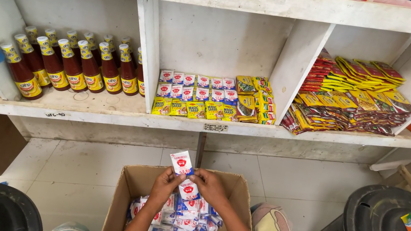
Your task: Stocking small milk sachets from a cardboard box onto a low grocery store shelf.
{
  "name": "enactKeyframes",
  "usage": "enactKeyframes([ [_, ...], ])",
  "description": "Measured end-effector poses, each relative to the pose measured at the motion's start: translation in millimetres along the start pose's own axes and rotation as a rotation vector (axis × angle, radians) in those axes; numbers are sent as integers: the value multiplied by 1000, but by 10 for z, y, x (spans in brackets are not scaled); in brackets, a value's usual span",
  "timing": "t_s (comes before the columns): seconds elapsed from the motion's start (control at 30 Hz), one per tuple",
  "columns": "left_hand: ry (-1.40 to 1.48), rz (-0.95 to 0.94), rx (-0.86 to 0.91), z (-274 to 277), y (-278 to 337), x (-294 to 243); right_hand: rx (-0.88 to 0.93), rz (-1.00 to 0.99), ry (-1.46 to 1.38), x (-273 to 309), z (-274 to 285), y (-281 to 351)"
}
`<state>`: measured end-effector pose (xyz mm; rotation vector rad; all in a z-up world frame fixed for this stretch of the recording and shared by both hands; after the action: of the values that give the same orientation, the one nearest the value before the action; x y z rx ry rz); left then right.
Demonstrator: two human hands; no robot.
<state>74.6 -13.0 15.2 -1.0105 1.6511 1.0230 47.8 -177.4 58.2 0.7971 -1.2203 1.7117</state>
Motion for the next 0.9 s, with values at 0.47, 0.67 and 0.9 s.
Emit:
enactKeyframes([
  [0.47, 306, -18, -121, 152, 107, -286, 83, -81, -38, -86, -88, 18],
  [0.67, 364, -16, -125, 184, 21, -186, 97, -161, -6, -231, -23, 47],
  [0.9, 326, -73, 12, 111, -100, -6, 149, -89, -98, -227, -78, 10],
])
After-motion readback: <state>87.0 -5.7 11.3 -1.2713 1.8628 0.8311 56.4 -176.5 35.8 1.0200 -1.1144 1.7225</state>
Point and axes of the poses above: each hand's wrist, its own y-axis away from the middle knuckle, its own z-axis out of the back of the hand, x = y × z, the point moved 8 cm from there along -y, towards the middle knuckle, and after that the axes turned 12 degrees about z, right-handed, at the moved point
